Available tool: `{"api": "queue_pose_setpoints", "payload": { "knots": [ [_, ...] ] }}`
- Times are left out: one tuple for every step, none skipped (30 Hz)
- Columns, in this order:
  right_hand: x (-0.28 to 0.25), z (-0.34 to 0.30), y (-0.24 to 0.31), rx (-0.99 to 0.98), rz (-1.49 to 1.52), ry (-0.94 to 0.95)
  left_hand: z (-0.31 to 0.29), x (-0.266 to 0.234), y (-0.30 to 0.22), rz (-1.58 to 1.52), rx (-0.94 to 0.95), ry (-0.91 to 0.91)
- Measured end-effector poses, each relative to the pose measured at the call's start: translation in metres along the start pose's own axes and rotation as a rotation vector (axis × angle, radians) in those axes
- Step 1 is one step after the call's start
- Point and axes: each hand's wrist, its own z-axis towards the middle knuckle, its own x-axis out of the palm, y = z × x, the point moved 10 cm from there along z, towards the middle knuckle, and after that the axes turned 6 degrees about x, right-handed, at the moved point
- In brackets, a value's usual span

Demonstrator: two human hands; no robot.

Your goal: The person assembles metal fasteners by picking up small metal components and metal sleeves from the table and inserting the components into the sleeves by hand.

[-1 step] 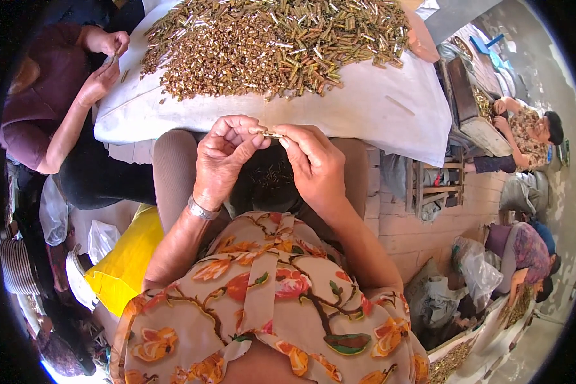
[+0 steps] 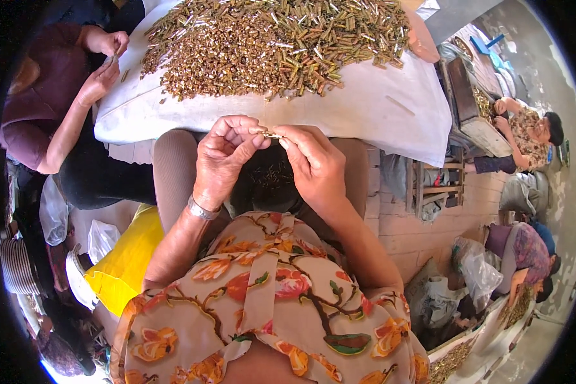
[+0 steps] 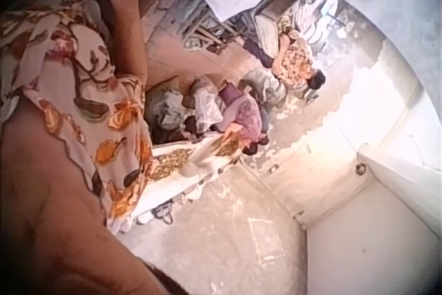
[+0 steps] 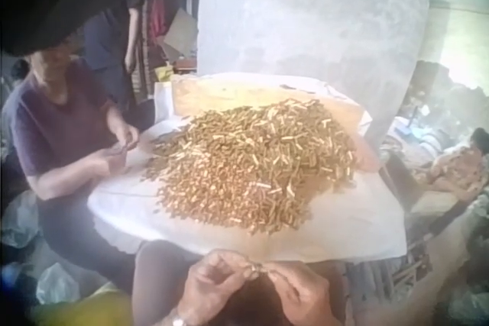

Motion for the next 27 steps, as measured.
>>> {"api": "queue_pose_setpoints", "payload": {
  "knots": [
    [0.0, 0.0, -0.001, 0.0, 0.001, 0.001, 0.0, 0.0, 0.0, 0.014, -0.005, 0.009],
    [0.001, 0.0, -0.001, -0.022, 0.003, 0.003, 0.0, 0.0, 0.0, 0.028, -0.01, 0.018],
    [0.001, -0.001, -0.001, -0.043, 0.004, 0.004, 0.0, -0.001, 0.0, 0.028, -0.011, 0.018],
    [0.001, -0.001, -0.002, -0.043, 0.004, 0.005, 0.0, 0.0, 0.0, 0.04, -0.016, 0.025],
    [0.001, -0.001, 0.0, -0.069, -0.026, 0.002, 0.0, 0.0, 0.0, 0.052, -0.02, 0.032],
    [0.001, -0.001, 0.001, -0.094, -0.056, 0.0, 0.0, 0.0, 0.0, 0.052, -0.022, 0.031],
    [0.001, -0.001, 0.001, -0.093, -0.056, 0.0, 0.0, 0.0, -0.001, 0.069, -0.018, 0.032],
    [0.001, 0.0, 0.002, -0.093, -0.047, 0.004, 0.0, 0.0, -0.002, 0.086, -0.015, 0.033],
    [0.0, 0.002, 0.004, -0.094, -0.037, 0.008, 0.001, -0.002, -0.004, 0.086, -0.016, 0.032],
    [-0.004, 0.004, 0.005, -0.094, -0.037, 0.008, 0.002, 0.002, -0.004, 0.085, -0.043, 0.115],
    [-0.001, 0.006, -0.005, 0.01, 0.075, 0.123, 0.002, 0.006, -0.004, 0.084, -0.071, 0.198],
    [0.005, 0.006, -0.015, 0.114, 0.188, 0.236, 0.003, 0.004, -0.007, 0.084, -0.071, 0.201],
    [0.008, 0.003, -0.019, 0.155, 0.277, 0.286, -0.001, 0.01, 0.0, -0.02, -0.205, 0.274],
    [0.005, 0.002, -0.017, 0.155, 0.276, 0.282, -0.007, 0.017, 0.008, -0.124, -0.34, 0.347],
    [0.013, -0.002, -0.021, 0.27, 0.427, 0.378, -0.012, 0.022, 0.011, -0.216, -0.405, 0.401],
    [0.022, -0.009, -0.024, 0.386, 0.577, 0.472, -0.015, 0.026, 0.011, -0.286, -0.412, 0.444],
    [0.026, -0.013, -0.028, 0.464, 0.634, 0.496, -0.016, 0.026, 0.013, -0.31, -0.408, 0.449],
    [0.026, -0.014, -0.028, 0.464, 0.634, 0.494, -0.017, 0.025, 0.016, -0.335, -0.406, 0.455],
    [0.026, -0.016, -0.03, 0.476, 0.621, 0.495, -0.018, 0.024, 0.021, -0.335, -0.407, 0.457],
    [0.026, -0.017, -0.032, 0.488, 0.608, 0.496, -0.019, 0.024, 0.023, -0.368, -0.396, 0.46],
    [0.026, -0.018, -0.034, 0.487, 0.596, 0.5, -0.02, 0.025, 0.023, -0.401, -0.386, 0.463],
    [0.026, -0.018, -0.034, 0.488, 0.597, 0.498, -0.021, 0.025, 0.024, -0.401, -0.389, 0.463],
    [0.025, -0.018, -0.035, 0.488, 0.562, 0.515, -0.022, 0.024, 0.025, -0.391, -0.399, 0.456],
    [0.025, -0.019, -0.036, 0.488, 0.525, 0.531, -0.022, 0.024, 0.027, -0.382, -0.408, 0.449],
    [0.025, -0.018, -0.037, 0.489, 0.525, 0.531, -0.023, 0.024, 0.027, -0.387, -0.409, 0.438],
    [0.025, -0.019, -0.038, 0.498, 0.529, 0.544, -0.024, 0.024, 0.028, -0.387, -0.41, 0.438],
    [0.027, -0.02, -0.039, 0.507, 0.534, 0.558, -0.024, 0.024, 0.029, -0.396, -0.397, 0.438]
  ]
}}
